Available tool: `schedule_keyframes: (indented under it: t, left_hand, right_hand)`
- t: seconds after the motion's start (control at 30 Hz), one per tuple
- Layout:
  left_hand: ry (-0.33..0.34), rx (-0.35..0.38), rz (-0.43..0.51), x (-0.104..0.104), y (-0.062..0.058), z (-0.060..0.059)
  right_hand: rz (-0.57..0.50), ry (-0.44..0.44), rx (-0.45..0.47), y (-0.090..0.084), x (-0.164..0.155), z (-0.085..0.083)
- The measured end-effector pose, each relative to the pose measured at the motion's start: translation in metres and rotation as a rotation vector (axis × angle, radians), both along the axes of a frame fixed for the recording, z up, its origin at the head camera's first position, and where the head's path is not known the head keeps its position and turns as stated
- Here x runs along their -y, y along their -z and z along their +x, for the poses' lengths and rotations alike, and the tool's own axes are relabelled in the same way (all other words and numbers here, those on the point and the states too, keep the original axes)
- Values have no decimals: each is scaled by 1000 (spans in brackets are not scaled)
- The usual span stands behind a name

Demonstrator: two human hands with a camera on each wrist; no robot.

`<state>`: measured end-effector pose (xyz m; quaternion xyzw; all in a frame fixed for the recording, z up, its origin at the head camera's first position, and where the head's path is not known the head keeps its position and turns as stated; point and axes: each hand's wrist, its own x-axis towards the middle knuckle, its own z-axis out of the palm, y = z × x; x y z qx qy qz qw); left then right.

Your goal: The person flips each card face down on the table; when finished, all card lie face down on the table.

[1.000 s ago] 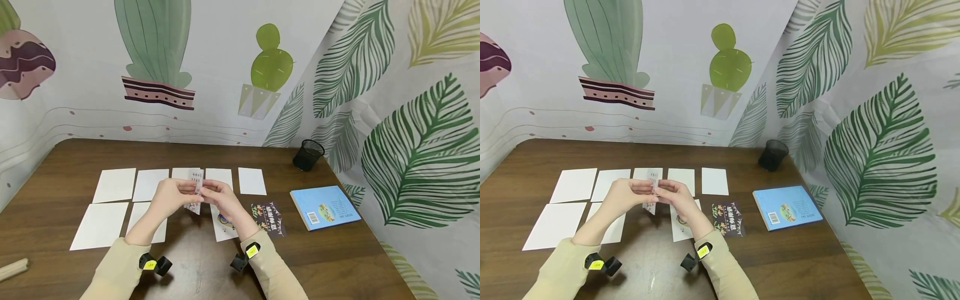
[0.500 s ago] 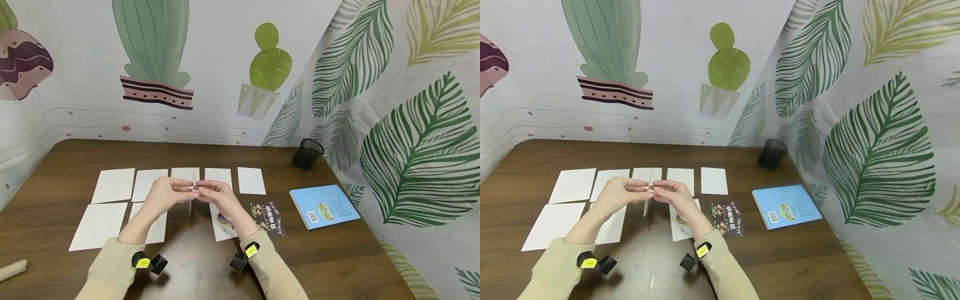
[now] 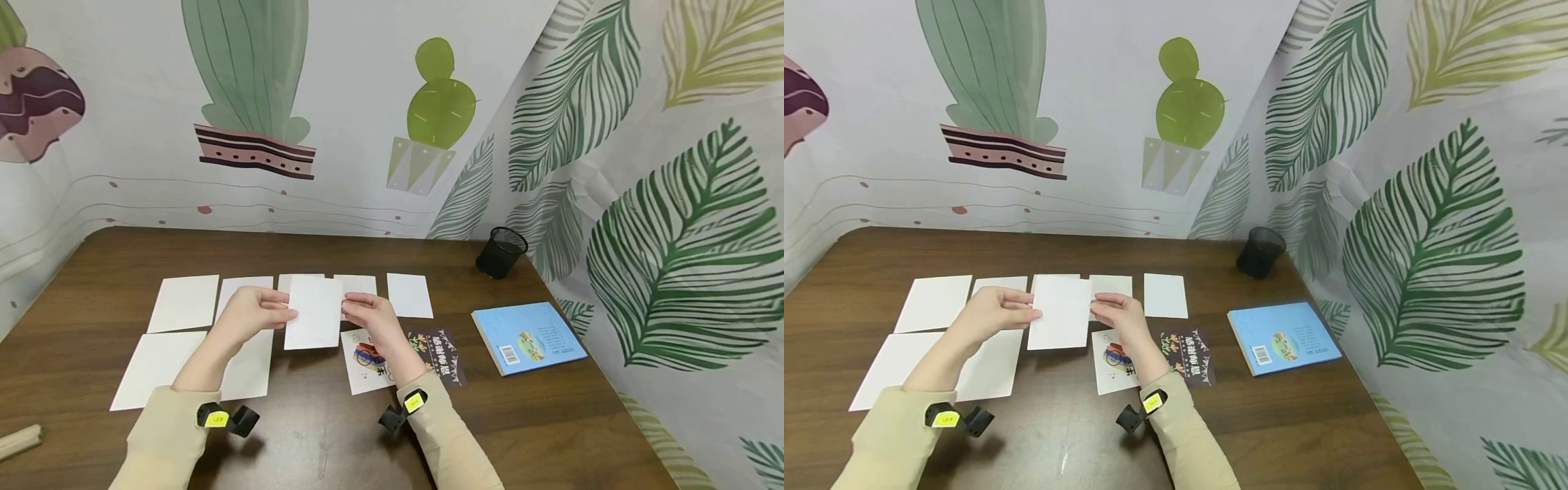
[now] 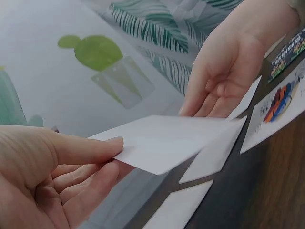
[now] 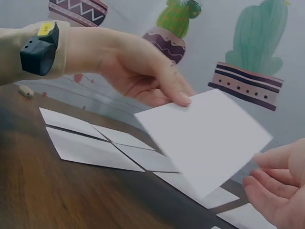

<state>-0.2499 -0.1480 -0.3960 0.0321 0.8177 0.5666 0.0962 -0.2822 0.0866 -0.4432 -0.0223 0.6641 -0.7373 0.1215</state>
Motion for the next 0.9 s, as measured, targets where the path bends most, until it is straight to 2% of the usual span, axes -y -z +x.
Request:
schedule_keyframes:
  t: [0.37, 0.53, 0.67, 0.9]
  left_hand:
    - [65, 92, 2, 7, 20, -7]
    - [90, 132, -46, 10, 25, -8]
    - [77, 151, -86, 13, 29, -9]
    - [-7, 199, -89, 16, 35, -10]
  right_hand:
    - [65, -11, 62, 2, 1, -1]
    - [116, -45, 90, 2, 1, -1]
    - [196, -115, 126, 3, 0, 0]
    - [270, -182, 155, 5, 2, 2]
